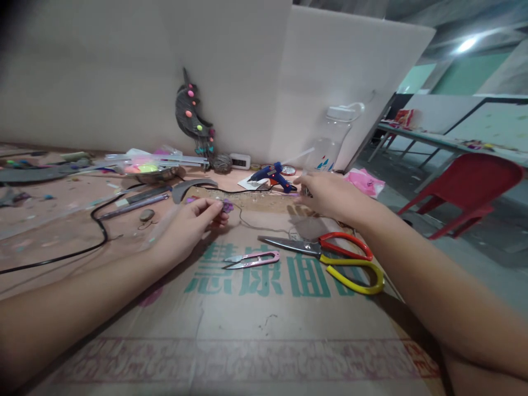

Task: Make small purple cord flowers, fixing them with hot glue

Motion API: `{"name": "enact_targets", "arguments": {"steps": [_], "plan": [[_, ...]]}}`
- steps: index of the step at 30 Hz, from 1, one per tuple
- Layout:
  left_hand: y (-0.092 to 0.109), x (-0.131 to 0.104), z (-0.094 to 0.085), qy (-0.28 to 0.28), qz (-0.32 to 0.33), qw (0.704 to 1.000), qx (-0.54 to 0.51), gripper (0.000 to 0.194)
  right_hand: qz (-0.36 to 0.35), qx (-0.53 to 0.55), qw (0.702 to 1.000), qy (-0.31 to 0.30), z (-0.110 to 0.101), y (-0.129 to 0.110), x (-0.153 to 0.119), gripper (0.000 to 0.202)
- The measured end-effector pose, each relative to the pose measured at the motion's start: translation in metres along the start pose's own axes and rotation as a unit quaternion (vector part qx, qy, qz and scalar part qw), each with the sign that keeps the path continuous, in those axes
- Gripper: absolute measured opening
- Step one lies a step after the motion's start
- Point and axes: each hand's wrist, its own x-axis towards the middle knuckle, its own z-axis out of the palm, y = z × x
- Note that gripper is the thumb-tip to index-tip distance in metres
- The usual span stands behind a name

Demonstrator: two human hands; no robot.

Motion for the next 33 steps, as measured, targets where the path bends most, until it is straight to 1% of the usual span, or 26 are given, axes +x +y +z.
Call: {"name": "enact_targets", "arguments": {"steps": [2, 3, 4, 5, 6, 7, 8, 9, 12, 15, 19, 24, 28, 30, 33], "plan": [[0.003, -0.004, 0.002, -0.030, 0.021, 0.998, 0.054, 0.032, 0.018, 0.010, 0.999, 0.050, -0.004, -0.023, -0.004, 0.015], [0.005, -0.007, 0.003, -0.045, 0.033, 0.995, 0.086, 0.031, 0.023, 0.035, 0.996, 0.079, -0.005, -0.036, -0.007, 0.019], [0.006, -0.009, 0.003, -0.061, 0.031, 0.993, 0.101, 0.030, 0.024, 0.069, 0.991, 0.112, -0.004, -0.050, -0.010, 0.028], [0.007, -0.011, 0.004, -0.078, 0.028, 0.990, 0.112, 0.029, 0.013, 0.105, 0.987, 0.125, -0.001, -0.063, -0.014, 0.034], [0.008, -0.012, 0.004, -0.088, 0.036, 0.988, 0.124, 0.029, -0.012, 0.139, 0.983, 0.121, 0.003, -0.074, -0.017, 0.034], [0.008, -0.013, 0.004, -0.095, 0.048, 0.984, 0.141, 0.028, -0.037, 0.168, 0.979, 0.112, 0.009, -0.082, -0.020, 0.027], [0.008, -0.014, 0.004, -0.100, 0.060, 0.981, 0.156, 0.028, -0.054, 0.194, 0.975, 0.095, 0.016, -0.088, -0.022, 0.019], [0.008, -0.014, 0.003, -0.104, 0.072, 0.978, 0.169, 0.029, -0.063, 0.216, 0.972, 0.072, 0.024, -0.092, -0.024, 0.015], [0.007, -0.013, 0.002, -0.111, 0.096, 0.970, 0.191, 0.030, -0.039, 0.268, 0.963, 0.013, 0.046, -0.093, -0.024, 0.019], [0.007, -0.013, 0.002, -0.117, 0.103, 0.967, 0.201, 0.030, -0.002, 0.302, 0.953, -0.018, 0.059, -0.091, -0.023, 0.017], [0.006, -0.013, 0.002, -0.131, 0.096, 0.967, 0.196, 0.031, 0.021, 0.322, 0.946, -0.020, 0.063, -0.092, -0.024, 0.015], [0.001, -0.011, 0.001, -0.140, 0.076, 0.975, 0.157, 0.029, 0.048, 0.357, 0.933, -0.023, 0.065, -0.090, -0.025, 0.019], [-0.002, -0.009, 0.001, -0.149, 0.071, 0.980, 0.109, 0.040, 0.071, 0.383, 0.920, -0.031, 0.070, -0.086, -0.023, 0.022], [-0.002, -0.008, 0.002, -0.131, 0.069, 0.986, 0.081, 0.045, 0.080, 0.391, 0.916, -0.032, 0.072, -0.085, -0.023, 0.024], [0.001, -0.006, 0.002, -0.064, 0.053, 0.995, 0.048, 0.040, 0.086, 0.405, 0.909, -0.038, 0.074, -0.083, -0.023, 0.026]]}}
